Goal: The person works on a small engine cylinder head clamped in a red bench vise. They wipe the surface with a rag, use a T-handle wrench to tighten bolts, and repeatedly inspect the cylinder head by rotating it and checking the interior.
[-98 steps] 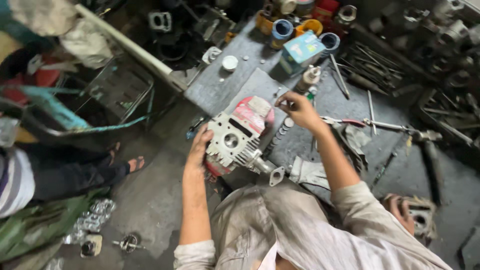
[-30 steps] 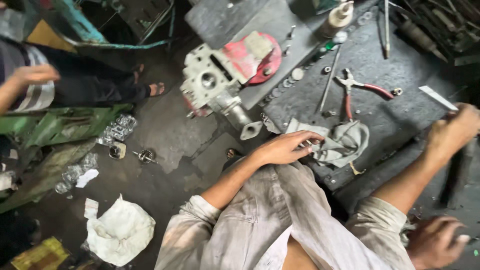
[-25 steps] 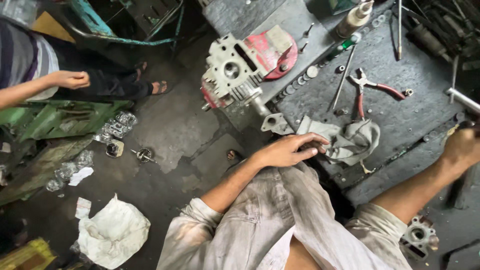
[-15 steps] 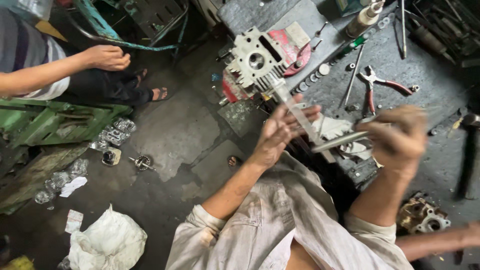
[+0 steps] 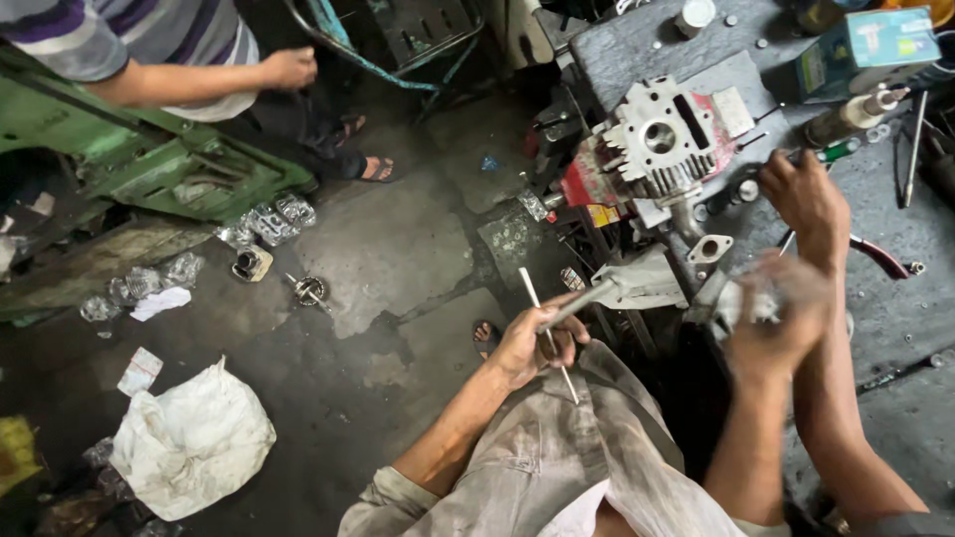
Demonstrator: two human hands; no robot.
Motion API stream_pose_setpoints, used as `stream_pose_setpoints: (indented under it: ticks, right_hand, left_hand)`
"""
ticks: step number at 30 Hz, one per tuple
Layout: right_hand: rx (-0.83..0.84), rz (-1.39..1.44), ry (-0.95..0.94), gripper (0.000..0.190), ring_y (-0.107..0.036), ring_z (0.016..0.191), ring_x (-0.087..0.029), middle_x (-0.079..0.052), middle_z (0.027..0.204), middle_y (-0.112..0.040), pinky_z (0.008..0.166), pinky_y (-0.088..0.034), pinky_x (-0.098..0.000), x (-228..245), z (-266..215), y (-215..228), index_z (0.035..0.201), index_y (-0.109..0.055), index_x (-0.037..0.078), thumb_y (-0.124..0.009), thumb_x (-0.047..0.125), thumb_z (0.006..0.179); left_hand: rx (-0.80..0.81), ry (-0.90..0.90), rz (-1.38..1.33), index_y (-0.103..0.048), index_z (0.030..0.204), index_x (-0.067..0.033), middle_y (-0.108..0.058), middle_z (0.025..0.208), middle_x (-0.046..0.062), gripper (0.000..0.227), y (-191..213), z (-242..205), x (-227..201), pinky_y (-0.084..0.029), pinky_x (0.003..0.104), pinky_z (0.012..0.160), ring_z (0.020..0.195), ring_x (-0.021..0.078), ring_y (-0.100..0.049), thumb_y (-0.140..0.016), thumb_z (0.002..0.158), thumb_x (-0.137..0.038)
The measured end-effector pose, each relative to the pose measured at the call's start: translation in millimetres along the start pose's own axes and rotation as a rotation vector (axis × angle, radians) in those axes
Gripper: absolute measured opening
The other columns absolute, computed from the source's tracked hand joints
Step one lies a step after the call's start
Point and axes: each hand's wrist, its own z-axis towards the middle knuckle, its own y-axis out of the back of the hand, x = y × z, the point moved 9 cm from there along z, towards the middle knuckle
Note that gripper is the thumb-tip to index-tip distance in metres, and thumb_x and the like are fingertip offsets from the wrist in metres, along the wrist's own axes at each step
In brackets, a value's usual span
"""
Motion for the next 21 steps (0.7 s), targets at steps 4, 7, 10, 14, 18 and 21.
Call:
stream_pose_setpoints:
  ticks: [4, 7, 10, 14, 18, 21]
  right_hand:
    - [0.522, -0.921, -0.128, 0.069, -0.061, 0.120, -0.046, -0.025, 0.136, -0.064, 0.105, -0.050, -0.0489, -117, -33, -5, 0.142, -0.061, 0.006, -0.075, 0.010, 0.075]
    - [0.535, -0.608, -0.570, 0.068, -0.054, 0.130, -0.055, -0.035, 0.145, -0.054, 0.110, -0.044, -0.0577, -195, -85, -18, 0.157, -0.044, -0.002, -0.070, 0.032, 0.104]
    - [0.352, -0.981, -0.339, 0.098, -0.043, 0.130, -0.057, -0.037, 0.149, -0.043, 0.106, -0.036, -0.0658, -208, -96, -15, 0.155, -0.031, -0.009, -0.084, 0.039, 0.089]
    - [0.094, -0.984, -0.729, 0.112, -0.045, 0.130, -0.055, -0.038, 0.149, -0.036, 0.096, -0.041, -0.0643, -235, -127, 44, 0.155, -0.023, -0.009, -0.090, 0.036, 0.078]
    - [0.023, -0.888, -0.694, 0.058, -0.064, 0.105, -0.048, -0.033, 0.118, -0.065, 0.095, -0.052, -0.0548, -230, -121, 78, 0.129, -0.059, -0.008, -0.079, 0.023, 0.085]
    - [-0.322, -0.445, -0.312, 0.031, -0.074, 0.089, -0.034, -0.018, 0.103, -0.077, 0.086, -0.058, -0.0487, -185, -91, 104, 0.109, -0.073, -0.007, -0.062, 0.005, 0.083]
  left_hand:
    - [-0.022, -0.042, -0.147, -0.046, 0.153, 0.0018, -0.069, 0.094, 0.013, 0.059, 23, -18, -1, -0.047, 0.029, 0.064, 0.076, 0.0197, -0.063, -0.039, 0.101, -0.026]
    - [0.065, -0.089, -0.085, -0.051, 0.142, -0.0007, -0.062, 0.081, 0.010, 0.049, 22, -31, -6, -0.048, 0.030, 0.072, 0.075, 0.0193, -0.058, -0.044, 0.101, -0.026]
    - [0.119, -0.092, 0.021, -0.053, 0.130, -0.0030, -0.055, 0.070, 0.007, 0.034, 21, -38, -3, -0.044, 0.029, 0.068, 0.065, 0.0169, -0.052, -0.049, 0.107, -0.028]
    - [0.116, -0.055, 0.175, -0.054, 0.126, -0.0036, -0.052, 0.065, 0.003, 0.032, 24, -52, 11, -0.036, 0.026, 0.059, 0.059, 0.0124, -0.048, -0.050, 0.109, -0.030]
    - [0.088, -0.029, 0.245, -0.056, 0.126, -0.0026, -0.052, 0.066, 0.002, 0.030, 27, -53, 10, -0.038, 0.025, 0.059, 0.058, 0.0106, -0.049, -0.056, 0.107, -0.026]
    - [-0.013, -0.019, 0.400, -0.064, 0.120, -0.0033, -0.054, 0.069, -0.001, 0.026, 26, -54, 1, -0.040, 0.027, 0.057, 0.058, 0.0090, -0.049, -0.061, 0.104, -0.024]
